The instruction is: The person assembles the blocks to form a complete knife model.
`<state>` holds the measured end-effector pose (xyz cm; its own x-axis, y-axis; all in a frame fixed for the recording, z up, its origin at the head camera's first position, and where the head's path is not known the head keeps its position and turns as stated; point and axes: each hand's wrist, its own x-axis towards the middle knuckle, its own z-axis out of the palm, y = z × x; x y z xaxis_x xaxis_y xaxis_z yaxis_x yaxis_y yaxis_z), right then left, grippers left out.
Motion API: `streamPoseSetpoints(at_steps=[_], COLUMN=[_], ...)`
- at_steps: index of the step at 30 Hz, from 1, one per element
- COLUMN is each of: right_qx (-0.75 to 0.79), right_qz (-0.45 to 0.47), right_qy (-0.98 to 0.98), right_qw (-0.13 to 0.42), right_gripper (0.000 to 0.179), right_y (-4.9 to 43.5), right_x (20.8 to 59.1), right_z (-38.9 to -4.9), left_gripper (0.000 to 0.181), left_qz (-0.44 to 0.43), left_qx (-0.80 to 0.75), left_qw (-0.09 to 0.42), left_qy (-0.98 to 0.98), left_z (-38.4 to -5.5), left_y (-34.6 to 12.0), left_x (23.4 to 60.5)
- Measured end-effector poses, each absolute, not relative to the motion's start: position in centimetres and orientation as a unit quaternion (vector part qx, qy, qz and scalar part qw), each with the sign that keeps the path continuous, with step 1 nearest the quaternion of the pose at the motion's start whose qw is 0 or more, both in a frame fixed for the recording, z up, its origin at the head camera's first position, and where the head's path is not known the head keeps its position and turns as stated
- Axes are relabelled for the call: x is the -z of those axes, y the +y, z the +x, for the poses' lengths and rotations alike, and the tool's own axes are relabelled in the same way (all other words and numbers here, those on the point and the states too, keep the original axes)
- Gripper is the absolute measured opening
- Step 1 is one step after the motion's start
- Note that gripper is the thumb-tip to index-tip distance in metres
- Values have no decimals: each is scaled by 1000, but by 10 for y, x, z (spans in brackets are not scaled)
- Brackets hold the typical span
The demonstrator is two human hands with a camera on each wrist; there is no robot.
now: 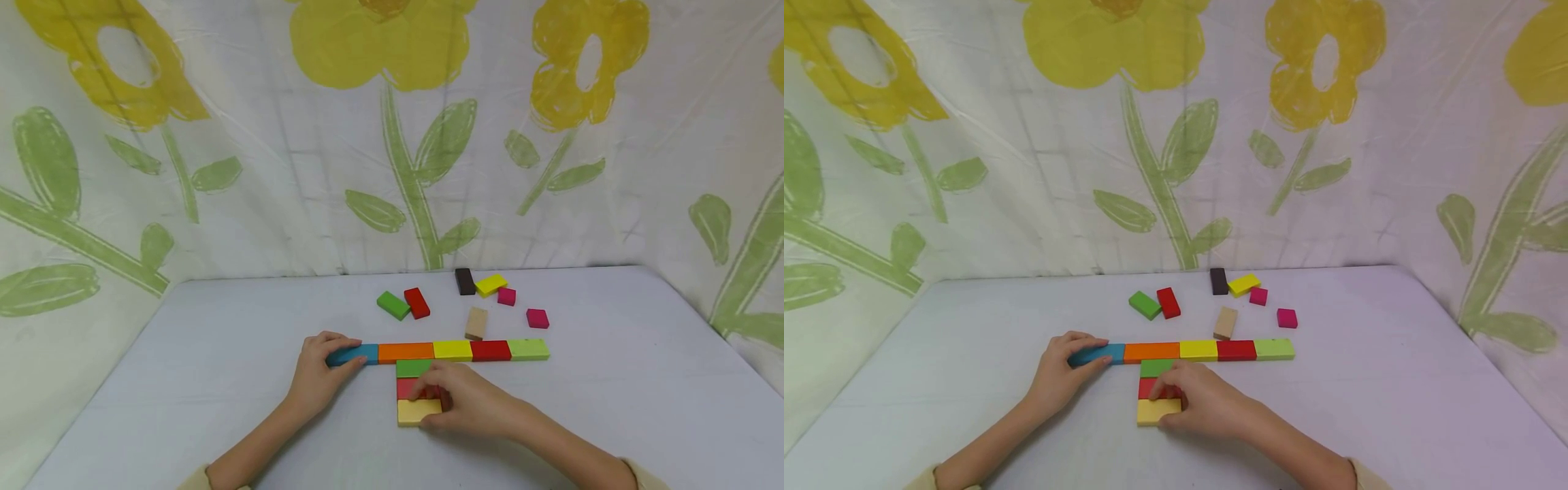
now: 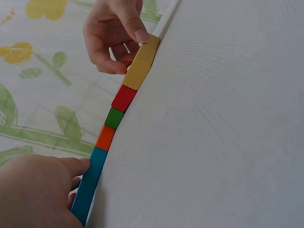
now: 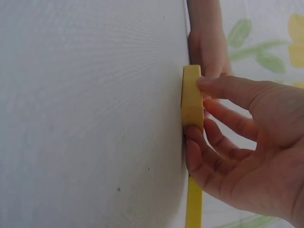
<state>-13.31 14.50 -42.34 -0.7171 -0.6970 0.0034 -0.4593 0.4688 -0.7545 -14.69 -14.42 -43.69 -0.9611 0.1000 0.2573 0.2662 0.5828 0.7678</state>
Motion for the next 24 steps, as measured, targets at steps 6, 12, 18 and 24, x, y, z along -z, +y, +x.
streamPoseSetpoints(at_steps=[6, 12, 18, 24], right_qx=[396, 395, 399, 414], right_qz=[-315, -348, -338, -341], right_qy=[844, 836, 836, 827], right_qw=[177, 154, 166, 171], right_gripper=[32, 31, 30, 32], right_y=[141, 145, 142, 147], right_x=[410, 421, 410, 434], right_z=[-129, -134, -131, -141], left_gripper=[24, 24, 24, 25], left_qz=[-101, -100, -101, -100], left_qx=[447, 450, 451, 446], left_qw=[90, 89, 90, 93], left_qy=[-884, -883, -883, -885], left_z=[-147, -146, -146, -147], left_y=[-144, -144, -144, -144], left_x=[437, 436, 435, 435])
